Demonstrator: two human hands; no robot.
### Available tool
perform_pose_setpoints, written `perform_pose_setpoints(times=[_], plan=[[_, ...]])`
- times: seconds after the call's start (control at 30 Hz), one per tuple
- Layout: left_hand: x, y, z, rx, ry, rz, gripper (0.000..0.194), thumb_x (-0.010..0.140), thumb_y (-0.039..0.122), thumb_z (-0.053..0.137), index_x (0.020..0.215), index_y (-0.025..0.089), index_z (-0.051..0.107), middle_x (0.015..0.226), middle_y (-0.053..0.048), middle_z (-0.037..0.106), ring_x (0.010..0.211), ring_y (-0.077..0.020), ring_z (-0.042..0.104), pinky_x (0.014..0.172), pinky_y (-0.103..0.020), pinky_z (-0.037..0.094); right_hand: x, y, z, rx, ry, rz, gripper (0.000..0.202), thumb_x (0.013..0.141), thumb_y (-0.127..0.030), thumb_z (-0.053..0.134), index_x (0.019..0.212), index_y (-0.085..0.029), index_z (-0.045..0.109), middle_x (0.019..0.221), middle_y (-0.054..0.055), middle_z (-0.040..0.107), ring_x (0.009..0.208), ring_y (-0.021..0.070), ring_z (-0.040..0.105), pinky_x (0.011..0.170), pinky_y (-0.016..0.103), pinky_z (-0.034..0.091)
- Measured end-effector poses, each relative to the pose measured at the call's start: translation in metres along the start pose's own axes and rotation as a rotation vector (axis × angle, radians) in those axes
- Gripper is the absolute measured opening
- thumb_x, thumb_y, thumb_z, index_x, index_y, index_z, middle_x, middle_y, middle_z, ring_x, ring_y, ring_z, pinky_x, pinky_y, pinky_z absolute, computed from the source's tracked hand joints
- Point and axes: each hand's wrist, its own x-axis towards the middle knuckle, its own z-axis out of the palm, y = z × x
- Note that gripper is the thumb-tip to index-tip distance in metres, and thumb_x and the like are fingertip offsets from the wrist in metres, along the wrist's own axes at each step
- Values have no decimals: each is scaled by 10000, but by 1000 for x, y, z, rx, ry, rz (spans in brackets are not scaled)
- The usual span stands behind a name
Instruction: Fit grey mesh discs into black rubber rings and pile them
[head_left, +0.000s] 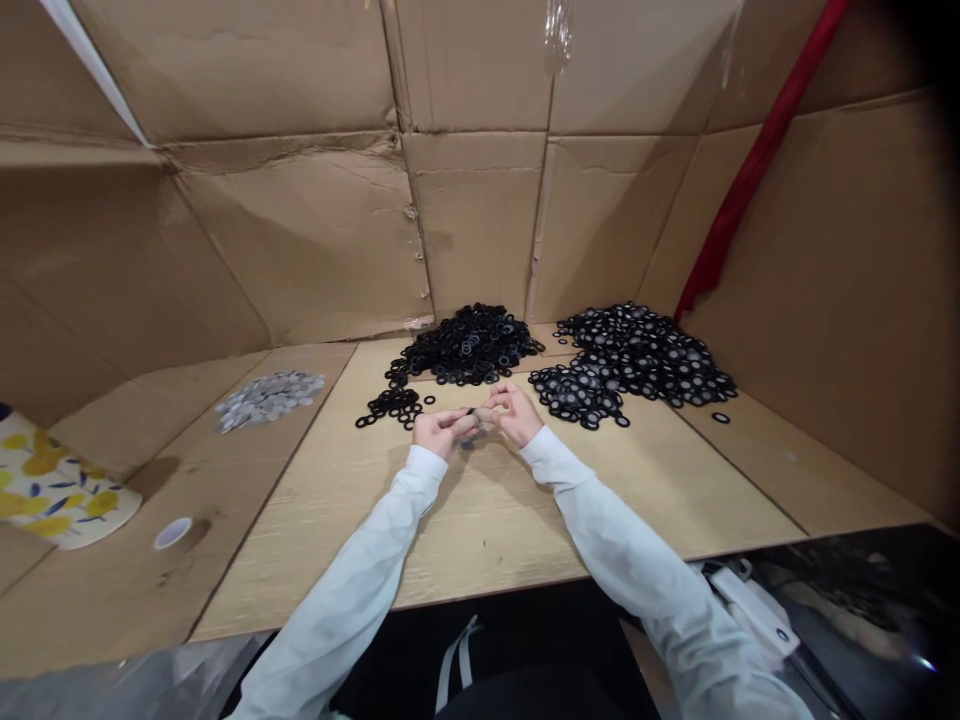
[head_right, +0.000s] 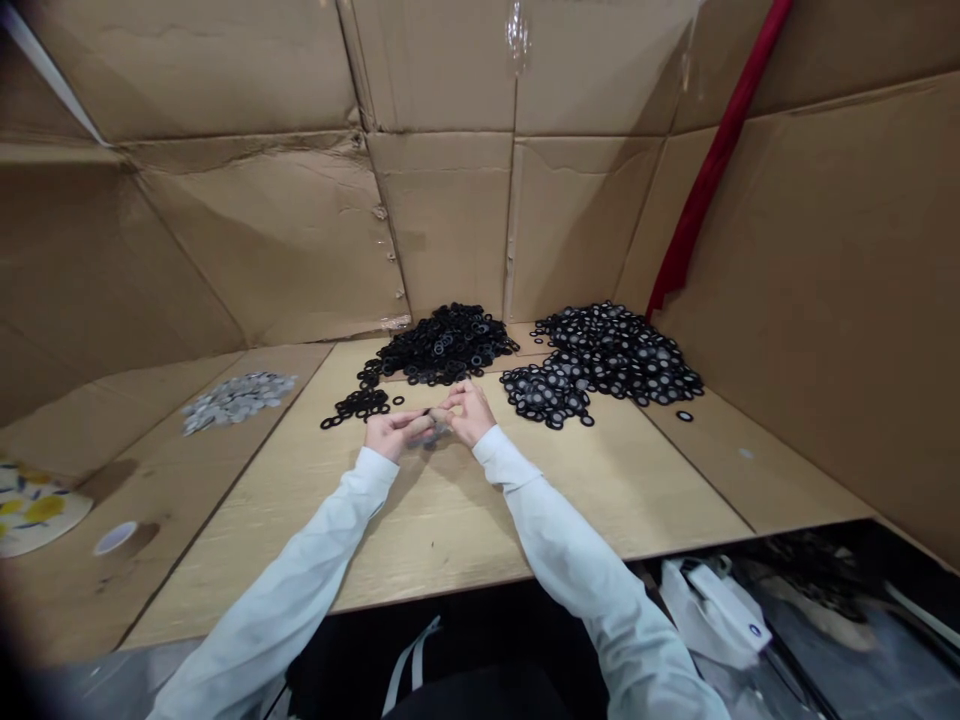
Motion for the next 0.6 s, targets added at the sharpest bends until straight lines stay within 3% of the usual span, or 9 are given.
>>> perform_pose_setpoints(times=[0.33,0.47,0.6], plan=[[0,-1,-3,7,-73,-10,326,405,184,737,689,54,645,734,-127,651,651,-201,610,719,-357,477,-5,-12,-6,-264,-7,-102,122,620,-299,603,588,-183,628,753,39,431,768,162,364,738,318,310],[0,0,-3,68,-100,12,311,405,199,735,672,64,648,715,-116,654,647,-204,609,715,-356,480,-5,-18,-12,-365,-69,-149,131,650,-287,577,593,-184,635,758,47,425,773,172,347,715,310,296],[1,1,-4,90,-171,-50,311,404,212,731,668,70,649,664,-90,654,588,-184,605,693,-346,485,-4,-16,-17,-358,-151,-178,104,642,-259,589,594,-178,634,745,41,424,757,159,357,706,296,302]])
